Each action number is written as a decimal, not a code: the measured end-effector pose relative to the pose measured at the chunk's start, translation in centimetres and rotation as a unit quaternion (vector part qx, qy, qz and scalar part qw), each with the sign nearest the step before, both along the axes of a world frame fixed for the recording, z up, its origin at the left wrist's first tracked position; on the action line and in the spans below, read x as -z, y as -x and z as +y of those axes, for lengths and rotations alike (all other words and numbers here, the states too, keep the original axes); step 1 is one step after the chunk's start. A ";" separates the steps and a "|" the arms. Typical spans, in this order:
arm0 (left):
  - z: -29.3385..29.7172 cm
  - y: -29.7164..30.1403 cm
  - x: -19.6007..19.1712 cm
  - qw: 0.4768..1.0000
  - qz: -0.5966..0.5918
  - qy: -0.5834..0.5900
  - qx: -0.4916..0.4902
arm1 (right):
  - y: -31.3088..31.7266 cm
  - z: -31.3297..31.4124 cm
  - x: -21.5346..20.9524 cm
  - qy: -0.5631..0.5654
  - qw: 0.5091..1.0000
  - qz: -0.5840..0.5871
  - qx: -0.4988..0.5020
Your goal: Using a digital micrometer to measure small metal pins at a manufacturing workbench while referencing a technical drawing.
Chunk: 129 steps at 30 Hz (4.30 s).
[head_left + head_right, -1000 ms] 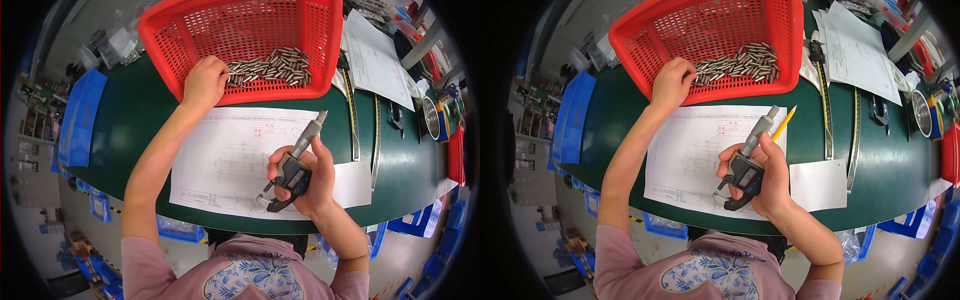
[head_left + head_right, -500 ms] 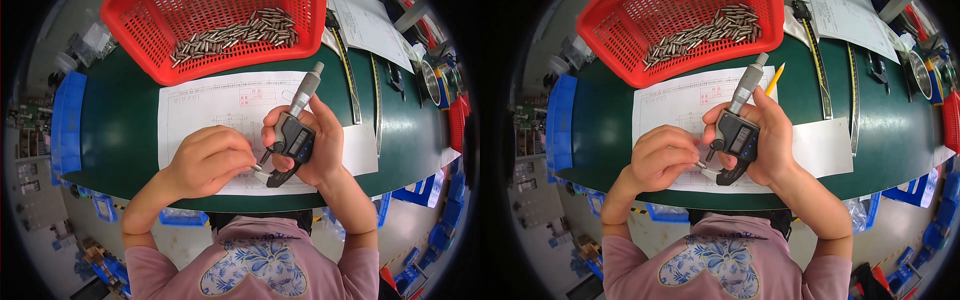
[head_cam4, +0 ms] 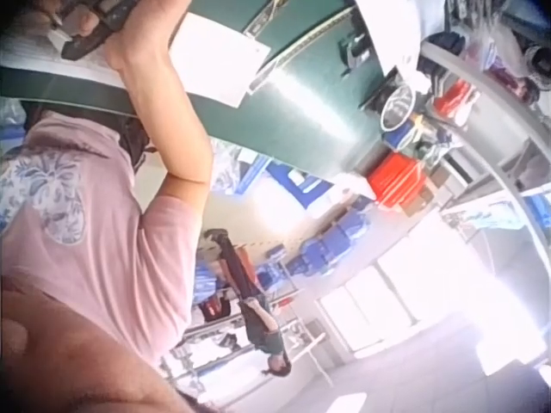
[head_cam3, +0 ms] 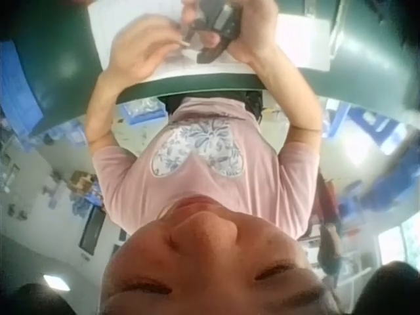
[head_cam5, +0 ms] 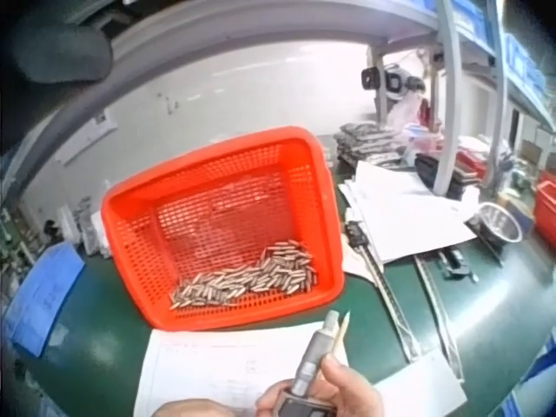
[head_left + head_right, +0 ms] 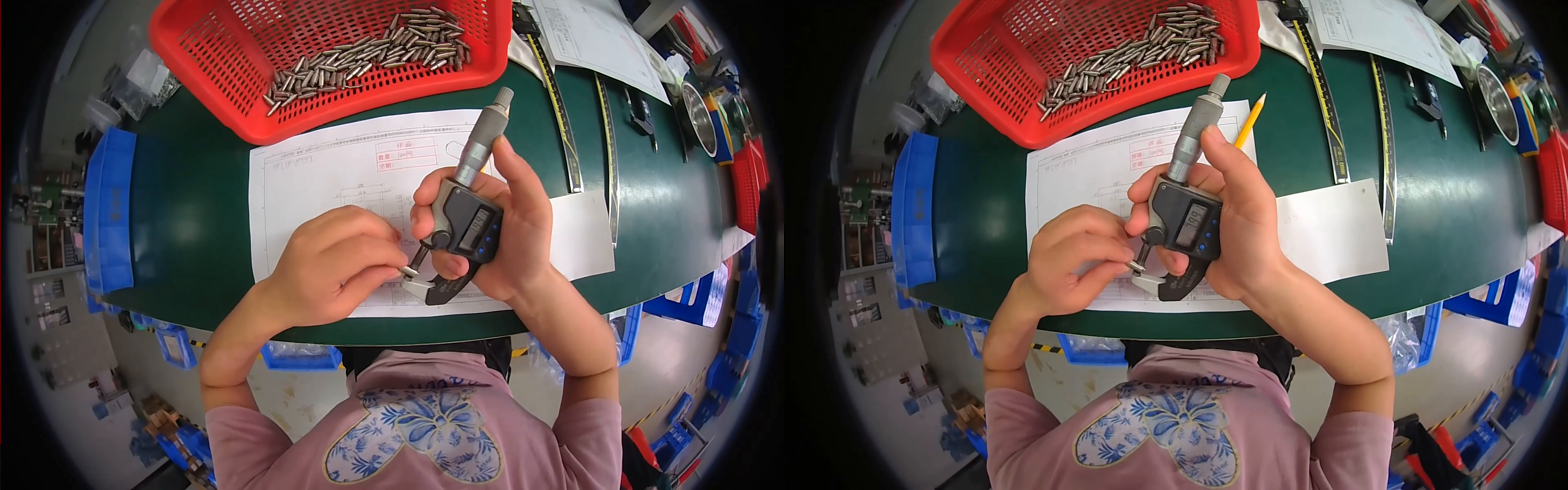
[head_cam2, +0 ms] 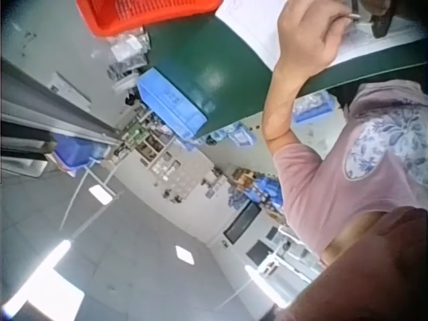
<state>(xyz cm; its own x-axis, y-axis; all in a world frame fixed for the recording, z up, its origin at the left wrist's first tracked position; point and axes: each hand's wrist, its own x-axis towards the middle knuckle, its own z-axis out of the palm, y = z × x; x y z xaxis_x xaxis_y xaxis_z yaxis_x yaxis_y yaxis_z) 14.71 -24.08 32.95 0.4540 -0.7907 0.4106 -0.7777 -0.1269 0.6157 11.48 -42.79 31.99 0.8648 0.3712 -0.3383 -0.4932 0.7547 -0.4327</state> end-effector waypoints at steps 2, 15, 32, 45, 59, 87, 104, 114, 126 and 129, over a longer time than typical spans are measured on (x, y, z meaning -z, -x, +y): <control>0.0 0.4 -0.5 0.976 0.213 -0.007 -0.044 | 0.0 -0.1 0.1 0.004 1.000 -0.006 0.000; 0.5 1.5 0.7 0.830 0.548 0.085 -0.057 | 0.1 0.3 -0.1 0.035 0.999 -0.035 0.017; 0.3 1.2 1.3 0.820 0.560 0.104 -0.049 | -0.2 0.4 0.2 0.025 0.999 -0.031 0.010; 2.0 -11.3 0.7 0.939 -0.075 -0.014 -0.336 | 0.0 0.1 -0.3 0.067 0.998 0.009 0.017; 0.2 -16.0 2.6 0.920 -0.247 -0.160 -0.258 | -0.1 0.3 0.3 0.071 0.997 -0.004 0.009; -0.1 -0.2 0.6 0.974 0.225 0.017 -0.024 | -0.1 -0.2 0.0 0.021 0.999 -0.023 0.023; -0.1 0.6 1.1 0.898 0.430 0.078 -0.040 | -0.1 0.1 0.2 0.051 0.996 -0.047 0.047; -0.4 0.4 1.1 0.898 0.432 0.069 -0.041 | -0.2 -0.1 -0.1 0.062 0.997 -0.016 0.043; 0.4 -2.2 -0.3 0.953 0.293 0.031 -0.067 | -0.2 -0.1 -0.1 0.055 0.997 0.002 0.052; 1.0 -7.5 0.1 0.966 0.000 -0.019 -0.257 | 0.0 -0.2 0.0 0.067 0.996 -0.004 0.055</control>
<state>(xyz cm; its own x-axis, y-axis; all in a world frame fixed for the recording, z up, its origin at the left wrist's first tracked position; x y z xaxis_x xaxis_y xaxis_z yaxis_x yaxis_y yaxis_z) 22.23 -23.04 32.85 0.7909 -0.4747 0.3862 -0.6060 -0.5195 0.6025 11.49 -43.04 31.96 0.9006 0.2256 -0.3715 -0.4066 0.7395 -0.5365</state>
